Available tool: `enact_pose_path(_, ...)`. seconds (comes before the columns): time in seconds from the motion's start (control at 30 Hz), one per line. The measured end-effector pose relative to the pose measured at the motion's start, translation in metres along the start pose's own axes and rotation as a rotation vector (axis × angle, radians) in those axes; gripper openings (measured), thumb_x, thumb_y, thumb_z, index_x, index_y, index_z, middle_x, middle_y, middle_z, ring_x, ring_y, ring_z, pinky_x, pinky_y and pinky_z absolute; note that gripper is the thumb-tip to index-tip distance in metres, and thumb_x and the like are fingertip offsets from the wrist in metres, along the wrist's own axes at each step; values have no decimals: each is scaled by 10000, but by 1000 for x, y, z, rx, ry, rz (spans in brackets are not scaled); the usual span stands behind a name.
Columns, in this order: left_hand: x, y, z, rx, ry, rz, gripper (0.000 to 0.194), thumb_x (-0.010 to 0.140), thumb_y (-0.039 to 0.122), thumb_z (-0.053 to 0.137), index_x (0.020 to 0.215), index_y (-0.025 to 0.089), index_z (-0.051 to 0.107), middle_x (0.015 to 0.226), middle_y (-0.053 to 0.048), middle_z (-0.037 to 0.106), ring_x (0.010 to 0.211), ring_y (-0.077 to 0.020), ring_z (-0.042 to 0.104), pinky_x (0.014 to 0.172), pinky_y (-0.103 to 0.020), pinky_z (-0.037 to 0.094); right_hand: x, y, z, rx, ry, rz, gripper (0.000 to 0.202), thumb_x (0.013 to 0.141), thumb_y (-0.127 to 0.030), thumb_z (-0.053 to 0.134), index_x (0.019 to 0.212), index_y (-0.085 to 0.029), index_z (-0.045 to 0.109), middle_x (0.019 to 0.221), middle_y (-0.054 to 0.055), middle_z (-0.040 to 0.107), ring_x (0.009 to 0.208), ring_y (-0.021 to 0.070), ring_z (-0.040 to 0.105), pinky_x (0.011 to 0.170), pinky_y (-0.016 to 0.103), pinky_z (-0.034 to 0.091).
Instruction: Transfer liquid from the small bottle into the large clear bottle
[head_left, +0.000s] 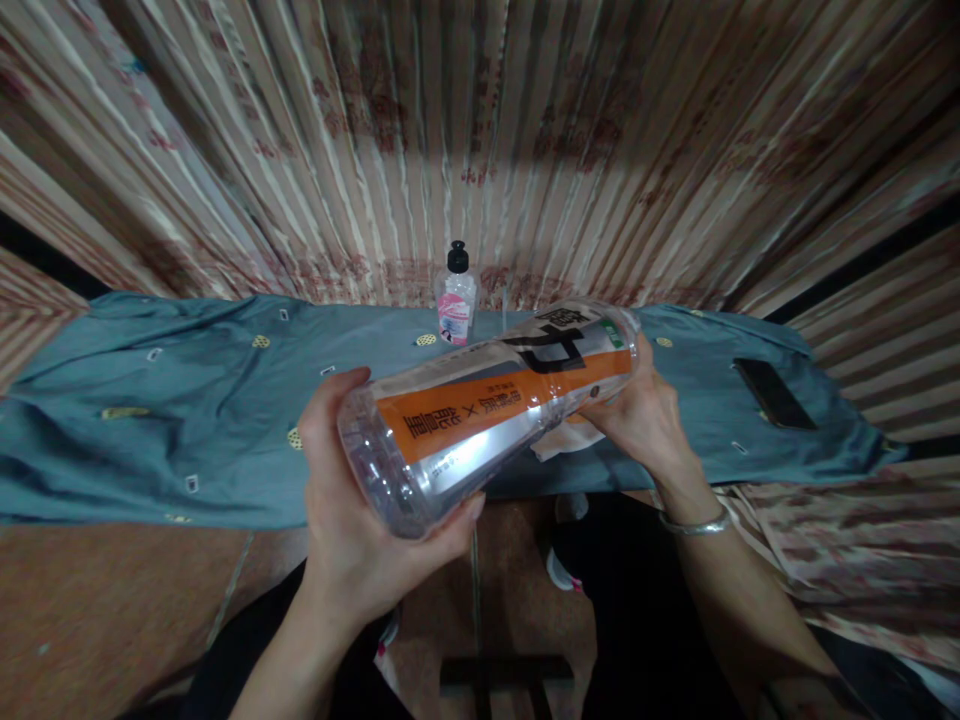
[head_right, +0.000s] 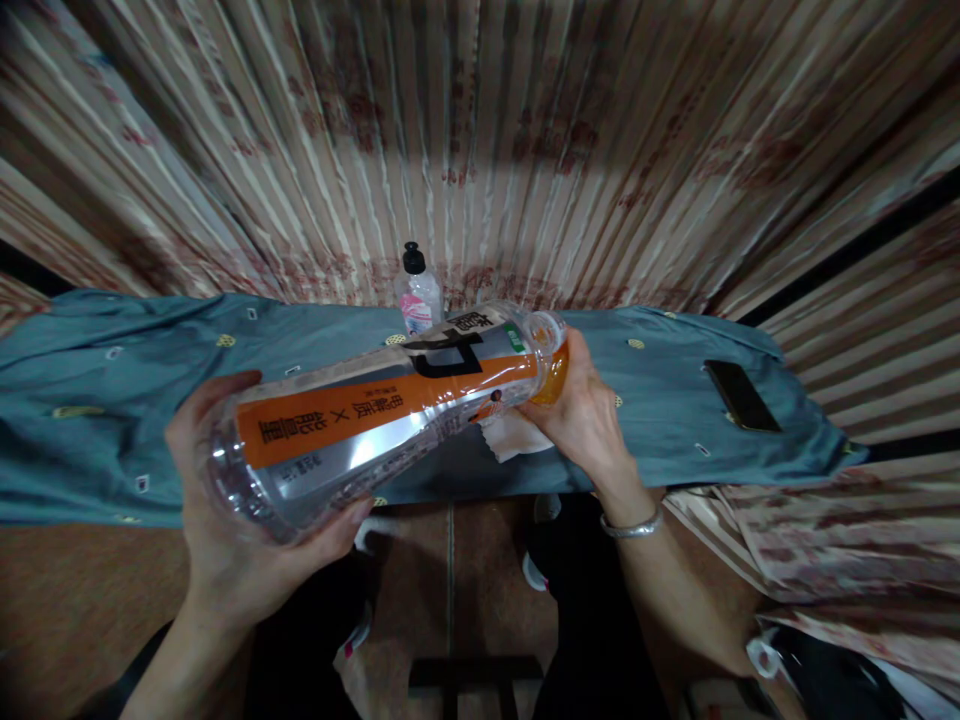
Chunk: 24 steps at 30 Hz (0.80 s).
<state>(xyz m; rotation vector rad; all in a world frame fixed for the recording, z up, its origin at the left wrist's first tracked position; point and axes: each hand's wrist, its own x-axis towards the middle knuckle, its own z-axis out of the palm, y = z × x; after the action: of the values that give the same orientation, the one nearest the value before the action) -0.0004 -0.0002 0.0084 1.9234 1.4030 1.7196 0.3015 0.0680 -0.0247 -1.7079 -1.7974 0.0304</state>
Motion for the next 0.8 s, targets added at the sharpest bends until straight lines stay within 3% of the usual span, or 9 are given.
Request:
enact_pose_path(0.17,1,1,1,-26,17,-55,950,578,529,927,1409,282,540,1319,-87,607,1158,-317,651,1021,-490,614,-1,2,4,-4,24,-31,981,779,-532,774,1585,-202,324,1330,171,747,1099,409,773,848,515,647)
enact_pose_path(0.33,-1,-4,1,22,-15,-9,924,655,544,884,1441,256,492,1311,-109,600,1096,-294,684,945,-472,633,-1,1,9,4,71,-55,948,815,-482,737,1600,-212,277,1389,178,713,1155,396,756,899,520,643)
enact_pose_path(0.53,-4,-17,5,-31,-44,-69,859,671,470,879,1396,225,487,1250,-133,619,1053,-304,704,902,-490,643,0,2,13,0,99,-76,896,828,-456,720,1578,-198,302,1440,196,681,1240,399,720,930,517,637)
enact_pose_path(0.63,-8,-25,12,-88,-60,-108,821,705,430,855,1392,205,468,1177,-106,646,1014,-270,714,885,-443,646,0,3,15,-8,115,-80,891,827,-462,711,1569,-180,307,1447,213,674,1234,403,722,928,522,637)
enact_pose_path(0.8,-20,-44,25,-233,-21,-180,852,672,506,882,1374,226,488,1185,-90,657,1063,-266,702,921,-422,638,0,0,13,2,99,-45,857,821,-468,708,1542,-181,345,1410,205,697,1201,394,739,927,519,637)
